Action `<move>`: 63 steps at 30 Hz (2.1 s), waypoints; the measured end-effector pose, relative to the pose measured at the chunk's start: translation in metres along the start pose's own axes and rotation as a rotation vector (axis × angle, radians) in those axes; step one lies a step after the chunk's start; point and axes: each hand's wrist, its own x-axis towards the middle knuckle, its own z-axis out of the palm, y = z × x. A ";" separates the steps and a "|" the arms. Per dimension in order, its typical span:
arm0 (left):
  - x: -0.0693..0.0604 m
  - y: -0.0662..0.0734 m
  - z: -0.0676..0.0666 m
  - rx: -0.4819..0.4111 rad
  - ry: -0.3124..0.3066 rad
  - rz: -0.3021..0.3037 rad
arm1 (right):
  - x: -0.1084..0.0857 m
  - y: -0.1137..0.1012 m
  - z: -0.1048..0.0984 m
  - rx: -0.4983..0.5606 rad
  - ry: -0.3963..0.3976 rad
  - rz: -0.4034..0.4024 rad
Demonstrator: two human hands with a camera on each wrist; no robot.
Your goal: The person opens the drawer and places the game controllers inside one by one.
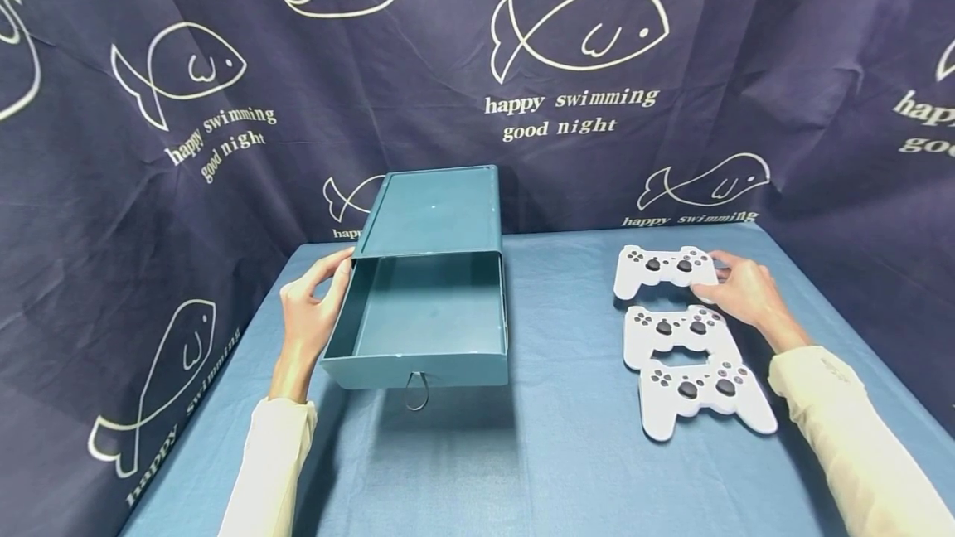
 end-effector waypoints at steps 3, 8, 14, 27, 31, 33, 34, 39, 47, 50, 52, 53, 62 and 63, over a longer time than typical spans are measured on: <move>0.000 -0.001 0.000 -0.003 0.003 0.000 | -0.002 -0.004 -0.002 0.006 0.013 -0.005; 0.000 -0.002 0.000 -0.002 0.002 -0.008 | -0.007 -0.010 -0.004 0.025 0.022 -0.012; 0.000 -0.002 0.000 -0.003 -0.002 -0.012 | -0.015 -0.020 -0.007 0.051 0.041 -0.022; 0.001 0.001 0.000 -0.007 0.000 -0.007 | -0.036 -0.051 -0.014 0.113 0.043 -0.027; 0.001 0.001 0.000 -0.009 -0.002 -0.010 | -0.044 -0.062 -0.016 0.141 0.050 -0.047; 0.001 0.001 0.000 -0.008 -0.002 -0.013 | -0.047 -0.067 -0.016 0.159 0.056 -0.059; 0.002 0.001 0.000 -0.008 -0.002 -0.013 | -0.049 -0.069 -0.017 0.168 0.058 -0.063; 0.001 0.002 0.000 -0.010 -0.001 -0.010 | -0.056 -0.083 -0.019 0.212 0.053 -0.071; 0.001 0.000 0.000 -0.005 0.001 -0.007 | -0.065 -0.103 -0.020 0.254 0.055 -0.119; 0.000 -0.001 0.000 -0.005 0.001 -0.008 | -0.068 -0.111 -0.021 0.267 0.055 -0.119; 0.000 -0.001 0.000 -0.008 -0.002 -0.008 | -0.070 -0.115 -0.021 0.278 0.057 -0.118; 0.000 -0.001 0.000 -0.009 -0.003 -0.010 | -0.071 -0.118 -0.022 0.284 0.057 -0.118; 0.000 -0.001 0.000 0.002 -0.003 -0.017 | -0.079 -0.141 -0.028 0.362 0.067 -0.136; 0.000 -0.001 0.000 0.003 -0.002 -0.017 | -0.080 -0.144 -0.029 0.372 0.068 -0.137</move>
